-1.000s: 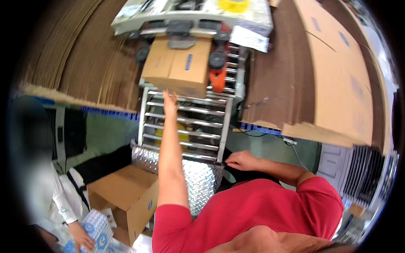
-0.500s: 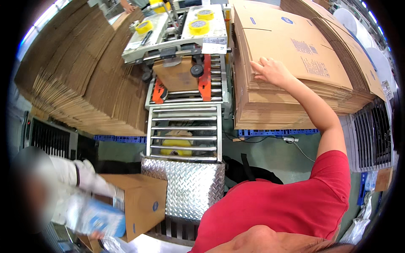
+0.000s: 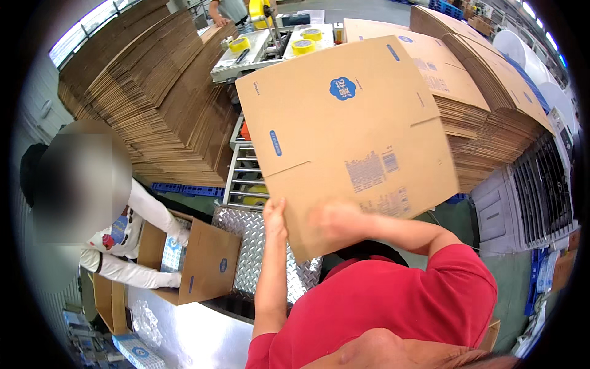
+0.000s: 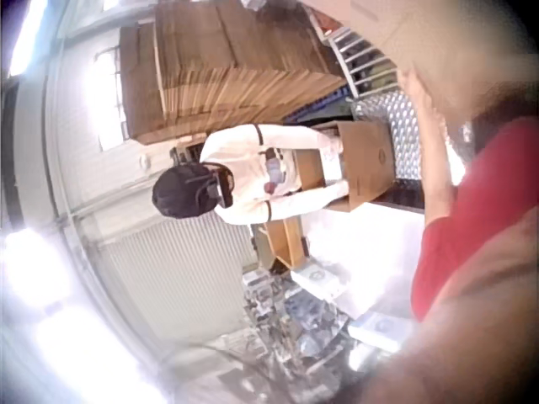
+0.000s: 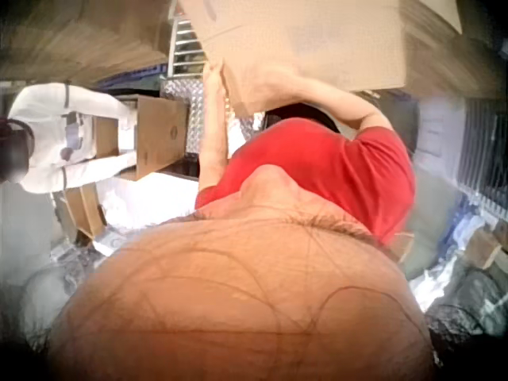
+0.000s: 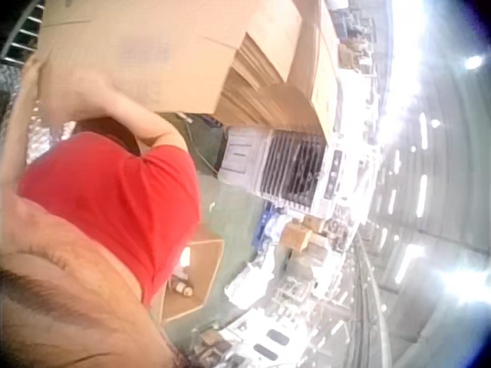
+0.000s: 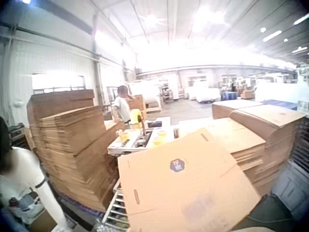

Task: The person assembles cardboard boxes, packs blue and white items into them, and places the boxes onto a conveyor belt.

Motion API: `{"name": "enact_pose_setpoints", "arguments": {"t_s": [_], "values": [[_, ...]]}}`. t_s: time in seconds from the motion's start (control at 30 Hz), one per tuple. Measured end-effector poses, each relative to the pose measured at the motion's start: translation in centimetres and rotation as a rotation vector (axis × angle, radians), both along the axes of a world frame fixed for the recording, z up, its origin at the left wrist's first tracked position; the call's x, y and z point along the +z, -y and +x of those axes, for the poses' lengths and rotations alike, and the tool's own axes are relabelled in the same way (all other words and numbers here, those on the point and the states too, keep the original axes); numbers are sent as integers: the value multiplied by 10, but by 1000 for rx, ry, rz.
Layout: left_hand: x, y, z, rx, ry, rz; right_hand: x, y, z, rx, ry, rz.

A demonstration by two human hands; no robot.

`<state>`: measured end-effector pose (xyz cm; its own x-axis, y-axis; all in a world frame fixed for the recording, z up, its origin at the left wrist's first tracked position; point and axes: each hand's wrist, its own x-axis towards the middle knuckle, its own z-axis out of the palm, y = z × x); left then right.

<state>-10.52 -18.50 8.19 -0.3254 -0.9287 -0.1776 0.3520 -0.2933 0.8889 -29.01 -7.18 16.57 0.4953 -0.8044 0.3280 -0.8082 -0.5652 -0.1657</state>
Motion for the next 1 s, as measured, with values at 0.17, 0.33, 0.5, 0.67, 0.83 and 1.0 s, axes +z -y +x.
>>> {"name": "enact_pose_setpoints", "arguments": {"t_s": [0.17, 0.33, 0.5, 0.67, 0.83, 1.0], "values": [[27, -55, 85, 207, -20, -356, -4, 15, -203, -1100, 816, -564], [-20, -130, 165, 396, 408, -380, -32, 81, -215, -467, 1489, 185], [-20, -193, 151, -108, 1034, 3, 45, 173, -104, -173, 1016, 54], [134, -155, 83, 430, 1632, -980, 30, 182, 23, 310, 326, -171], [177, -103, 111, 9, 1585, 282, 27, 172, 30, 591, 95, -230], [142, -80, 179, 93, 1424, -154, 4, 172, 6, 802, 154, -277]]}}
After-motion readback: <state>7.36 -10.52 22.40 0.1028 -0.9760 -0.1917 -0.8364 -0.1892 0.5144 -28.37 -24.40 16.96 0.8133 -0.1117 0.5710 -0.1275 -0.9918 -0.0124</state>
